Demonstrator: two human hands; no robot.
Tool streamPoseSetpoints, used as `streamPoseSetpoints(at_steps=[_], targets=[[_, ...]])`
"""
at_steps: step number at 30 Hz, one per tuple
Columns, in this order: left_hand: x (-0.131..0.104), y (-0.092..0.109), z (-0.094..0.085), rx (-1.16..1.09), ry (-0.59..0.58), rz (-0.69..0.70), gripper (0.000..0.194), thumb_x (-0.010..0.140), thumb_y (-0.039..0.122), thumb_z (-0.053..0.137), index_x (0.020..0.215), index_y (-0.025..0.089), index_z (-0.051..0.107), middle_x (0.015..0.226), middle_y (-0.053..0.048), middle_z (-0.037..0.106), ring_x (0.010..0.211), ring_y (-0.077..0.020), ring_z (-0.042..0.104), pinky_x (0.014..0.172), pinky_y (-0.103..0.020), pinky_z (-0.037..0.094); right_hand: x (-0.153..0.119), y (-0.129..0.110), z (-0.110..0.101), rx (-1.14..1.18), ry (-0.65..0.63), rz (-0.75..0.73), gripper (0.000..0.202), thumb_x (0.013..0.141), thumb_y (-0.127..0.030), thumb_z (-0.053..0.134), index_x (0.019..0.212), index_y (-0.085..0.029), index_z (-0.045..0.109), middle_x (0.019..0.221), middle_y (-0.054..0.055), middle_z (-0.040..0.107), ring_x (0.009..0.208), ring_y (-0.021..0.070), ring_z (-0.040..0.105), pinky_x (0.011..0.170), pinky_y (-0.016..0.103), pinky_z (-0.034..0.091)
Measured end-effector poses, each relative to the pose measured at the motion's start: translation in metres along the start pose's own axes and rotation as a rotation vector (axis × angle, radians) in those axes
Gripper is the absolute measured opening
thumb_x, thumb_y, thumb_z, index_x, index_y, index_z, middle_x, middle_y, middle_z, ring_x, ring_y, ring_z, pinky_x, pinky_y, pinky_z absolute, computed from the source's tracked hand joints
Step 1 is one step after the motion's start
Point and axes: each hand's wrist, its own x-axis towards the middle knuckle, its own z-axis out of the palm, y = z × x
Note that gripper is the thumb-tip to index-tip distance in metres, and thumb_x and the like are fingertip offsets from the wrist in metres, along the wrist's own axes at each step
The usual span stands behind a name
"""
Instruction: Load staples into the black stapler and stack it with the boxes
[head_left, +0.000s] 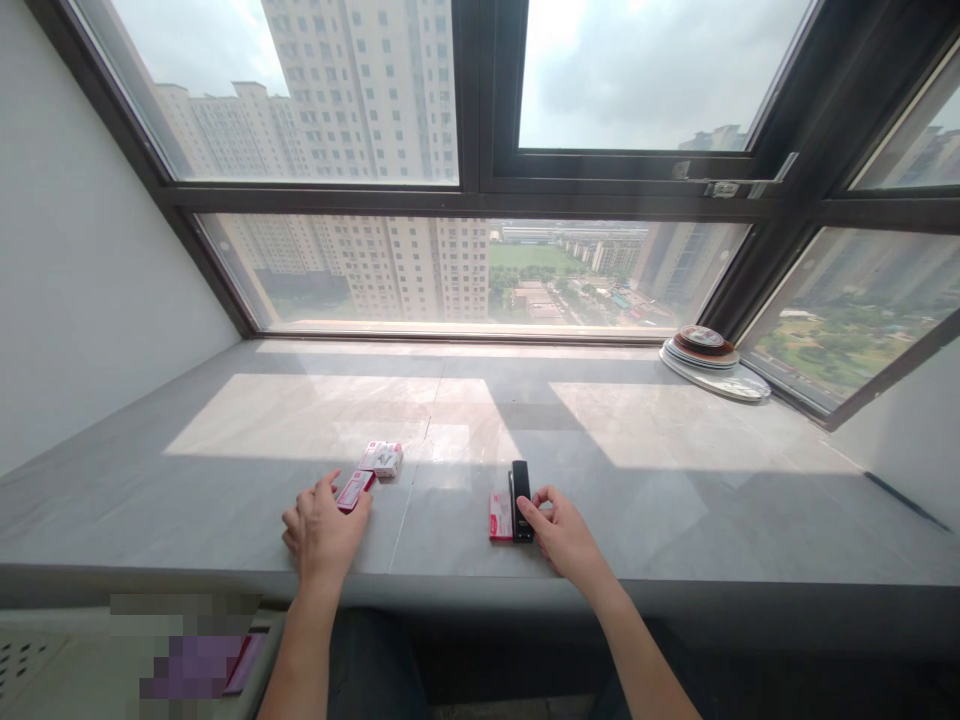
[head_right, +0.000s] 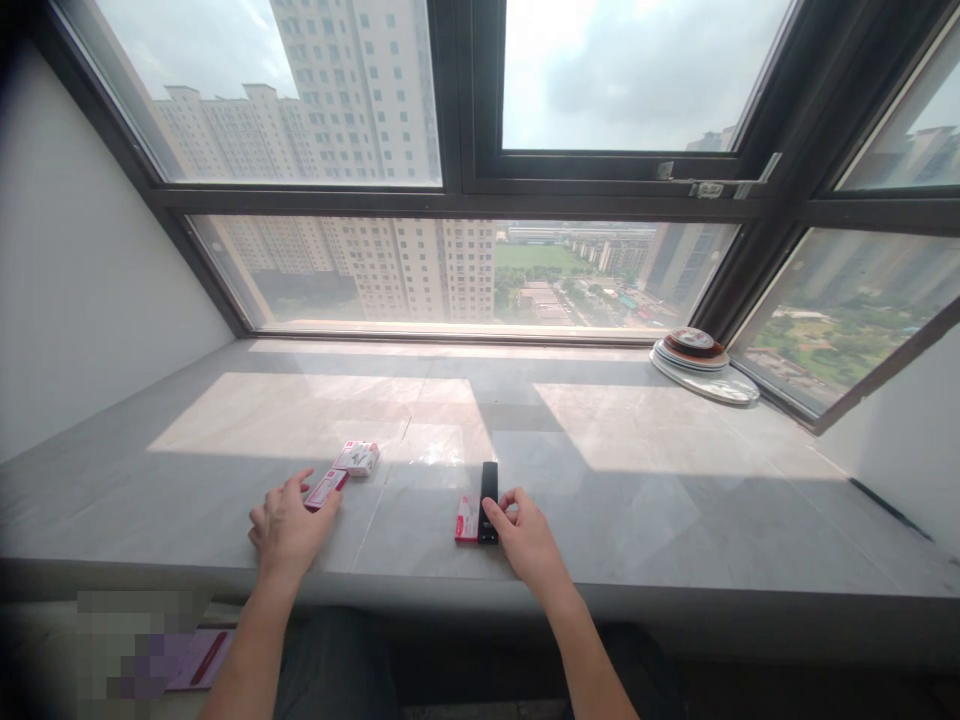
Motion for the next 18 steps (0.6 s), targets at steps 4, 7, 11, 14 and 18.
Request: streamPoseSetpoints(at_steps=[4,7,11,14,18], targets=[[0.002,-0.023,-0.007,0.063,-0.293,0.194,0.06,0.086,0.055,0.055,0.141,0.031,0.053,0.113,-0.01,0.063,0.109,-0.0356,0.056,0.093,-0.048,0.044,0.002,0.003,0.001,0.031,-0.03,0.04,0.047,0.084,-0.071,0.058,0.084,-0.026,0.047,0.047,-0.01,0.036,0.039,0.0097,0.028,0.041,0.023,0.019],[-0.009,-0.015,-0.018,-0.073,-0.566,0.395,0.072,0.079,0.057,0.065,0.145,0.031,0.05,0.109,-0.006,0.064,0.108,-0.0313,0.06,0.095,-0.041,0.046,0.002,0.004,0.001,0.037,-0.037,0.046,0.048,0.084,-0.072,0.057,0.084,-0.026,0.046,0.047,-0.011,0.035,0.039,0.0092,0.026,0.04,0.023,0.017],[-0.021,0.015,-0.025,-0.247,-0.755,0.465,0.072,0.072,0.051,0.074,0.138,0.031,0.054,0.11,-0.003,0.065,0.101,-0.0269,0.063,0.091,-0.037,0.049,0.0,0.002,0.001,0.016,-0.026,0.028,0.048,0.084,-0.073,0.055,0.084,-0.026,0.046,0.047,-0.01,0.035,0.039,0.0095,0.028,0.04,0.022,0.019],[-0.031,0.047,-0.018,-0.306,-0.675,0.525,0.056,0.069,0.055,0.078,0.117,0.028,0.064,0.108,-0.004,0.064,0.098,-0.0257,0.063,0.085,-0.035,0.049,0.0,0.004,0.001,0.005,-0.004,0.011,0.047,0.084,-0.072,0.056,0.084,-0.026,0.046,0.047,-0.01,0.037,0.039,0.0097,0.029,0.04,0.023,0.02],[-0.048,0.092,0.001,-0.41,-0.571,0.683,0.049,0.068,0.053,0.082,0.106,0.027,0.066,0.109,-0.005,0.063,0.101,-0.0256,0.06,0.087,-0.036,0.048,0.004,0.011,0.003,0.009,0.001,0.008,0.047,0.084,-0.071,0.057,0.084,-0.025,0.046,0.047,-0.01,0.039,0.038,0.0093,0.029,0.04,0.023,0.019]])
